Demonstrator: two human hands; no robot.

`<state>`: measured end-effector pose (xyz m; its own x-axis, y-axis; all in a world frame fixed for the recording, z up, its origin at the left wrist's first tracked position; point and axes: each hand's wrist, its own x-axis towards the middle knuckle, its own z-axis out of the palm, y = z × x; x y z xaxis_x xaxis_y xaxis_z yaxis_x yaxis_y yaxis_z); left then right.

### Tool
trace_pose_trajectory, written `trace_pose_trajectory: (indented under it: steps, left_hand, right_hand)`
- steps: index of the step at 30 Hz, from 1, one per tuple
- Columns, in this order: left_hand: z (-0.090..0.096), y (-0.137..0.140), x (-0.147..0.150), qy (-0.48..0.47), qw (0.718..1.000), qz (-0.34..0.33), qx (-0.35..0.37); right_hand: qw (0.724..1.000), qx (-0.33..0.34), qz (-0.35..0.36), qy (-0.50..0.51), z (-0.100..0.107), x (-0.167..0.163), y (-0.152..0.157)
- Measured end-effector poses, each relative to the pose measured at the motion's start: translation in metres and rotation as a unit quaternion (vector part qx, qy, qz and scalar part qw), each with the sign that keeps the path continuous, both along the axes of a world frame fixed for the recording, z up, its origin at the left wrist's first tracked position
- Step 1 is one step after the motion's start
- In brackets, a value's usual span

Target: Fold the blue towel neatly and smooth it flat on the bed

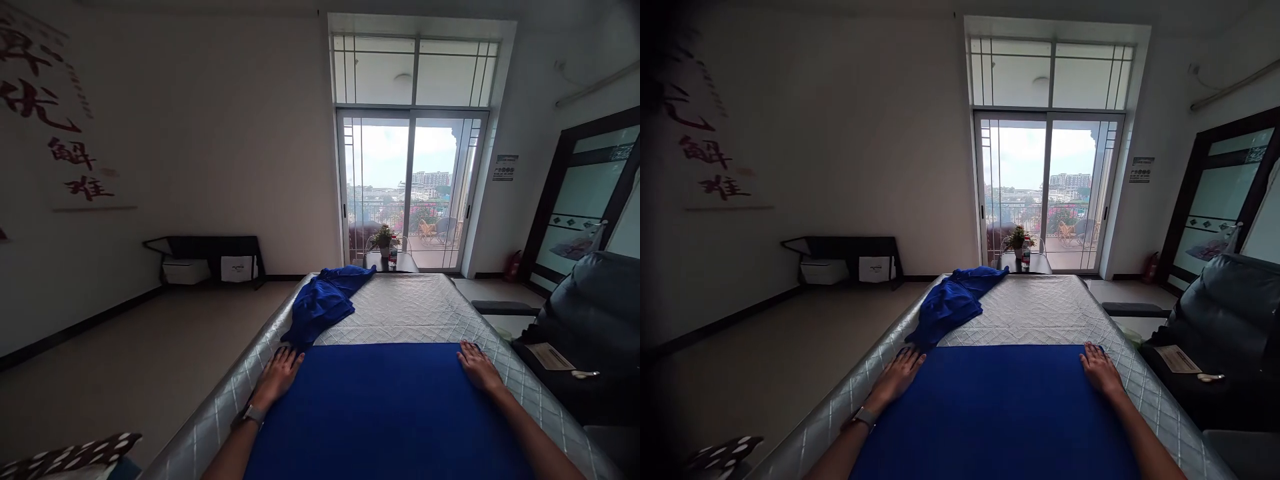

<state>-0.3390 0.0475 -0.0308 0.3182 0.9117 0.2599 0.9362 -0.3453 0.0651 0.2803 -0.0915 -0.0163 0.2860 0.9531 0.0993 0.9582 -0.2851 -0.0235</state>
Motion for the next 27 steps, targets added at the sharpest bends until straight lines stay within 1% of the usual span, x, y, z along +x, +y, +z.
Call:
trace_pose_trajectory:
  steps: [3,6,9,12,15,21,24,27]
  left_hand:
    - [0.000,0.002,-0.007,-0.031,0.999,0.036,0.022]
    - [0.000,0.003,-0.004,-0.039,0.997,0.074,-0.001]
    - [0.001,0.002,-0.001,-0.033,0.995,0.089,-0.030]
    - [0.002,0.001,-0.002,-0.032,0.995,0.085,-0.035]
    - [0.001,0.002,-0.001,-0.043,0.994,0.096,-0.034]
    - [-0.004,0.005,0.003,-0.059,0.993,0.102,-0.006]
    - [-0.006,0.006,0.003,-0.056,0.993,0.105,-0.001]
    - [-0.007,0.005,0.003,-0.043,0.995,0.091,0.011]
  right_hand:
    - [0.999,0.029,-0.008,-0.012,-0.018,0.025,0.001]
    - [0.999,0.040,-0.007,-0.003,-0.030,0.032,0.006]
    - [0.999,0.046,-0.015,0.006,-0.035,0.033,0.009]
    - [0.999,0.048,-0.013,0.000,-0.037,0.035,0.010]
    - [0.999,0.047,-0.006,-0.013,-0.040,0.037,0.010]
    - [0.999,0.028,-0.015,-0.033,-0.038,0.036,0.009]
    - [0.999,0.020,-0.011,-0.033,-0.031,0.032,0.007]
    - [0.999,0.008,-0.023,-0.026,-0.021,0.025,0.005]
